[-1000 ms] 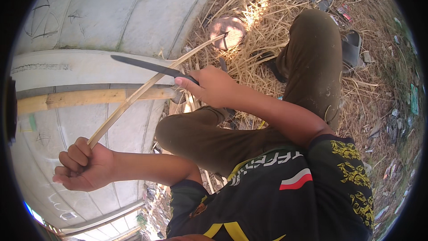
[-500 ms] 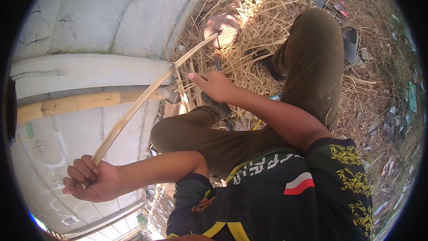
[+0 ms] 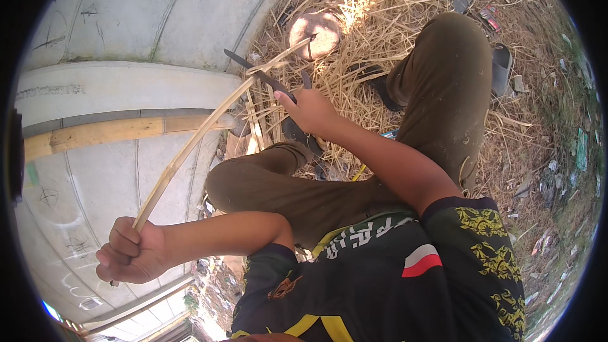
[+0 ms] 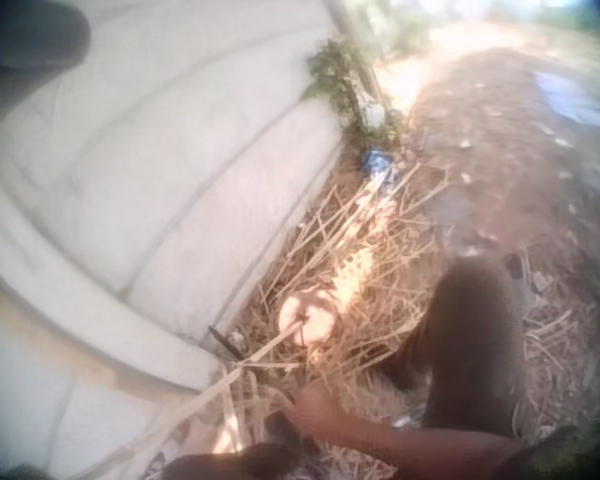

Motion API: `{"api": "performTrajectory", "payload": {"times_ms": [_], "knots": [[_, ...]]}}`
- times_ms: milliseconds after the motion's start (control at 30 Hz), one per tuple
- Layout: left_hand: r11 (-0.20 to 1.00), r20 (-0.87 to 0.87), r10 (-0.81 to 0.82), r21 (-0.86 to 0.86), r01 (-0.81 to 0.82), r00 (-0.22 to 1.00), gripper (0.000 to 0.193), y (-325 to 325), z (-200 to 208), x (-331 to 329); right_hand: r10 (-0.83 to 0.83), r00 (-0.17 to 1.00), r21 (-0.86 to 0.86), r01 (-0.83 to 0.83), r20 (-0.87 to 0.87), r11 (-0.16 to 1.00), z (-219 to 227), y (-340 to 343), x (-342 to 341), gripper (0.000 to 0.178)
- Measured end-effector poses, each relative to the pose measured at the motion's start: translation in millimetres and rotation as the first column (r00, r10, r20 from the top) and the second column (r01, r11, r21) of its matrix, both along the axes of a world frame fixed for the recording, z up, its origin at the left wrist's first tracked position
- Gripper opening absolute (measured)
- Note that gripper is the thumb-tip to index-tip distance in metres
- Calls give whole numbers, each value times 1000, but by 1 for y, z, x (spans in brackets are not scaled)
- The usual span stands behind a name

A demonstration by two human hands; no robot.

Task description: The person sits on the ground and uses a knife to shave a long bamboo stick, peeling off thin strips of the outer layer. The person holds the stick with one hand and scrapes the knife along its length with the other, occasionally adjusting the grip.

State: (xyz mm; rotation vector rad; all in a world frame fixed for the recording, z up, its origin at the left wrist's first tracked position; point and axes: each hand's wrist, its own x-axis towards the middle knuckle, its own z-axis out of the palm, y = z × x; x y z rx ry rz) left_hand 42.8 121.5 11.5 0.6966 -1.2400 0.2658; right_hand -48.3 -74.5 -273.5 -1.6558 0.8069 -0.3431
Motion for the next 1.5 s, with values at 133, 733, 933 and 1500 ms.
{"api": "performTrajectory", "payload": {"times_ms": [133, 733, 933, 1500], "knots": [[1000, -12, 21, -11, -21, 1000, 43, 2, -2, -1, 135, 966, -423, -31, 220, 906, 28, 31, -11, 56], [998, -62, -35, -47, 32, 997, 47, 6, -5, -1, 209, 952, -473, -82, 223, 877, 29, 15, -1, 52], [972, -63, -231, 14, 233, 971, 42, 8, -3, -3, -31, 1000, -406, 29, 1, 913, -59, -19, 3, 65], [960, -174, 238, -108, -259, 955, 46, -37, 9, -26, -132, 975, -52, 143, 179, 988, 8, 5, 21, 55]]}}
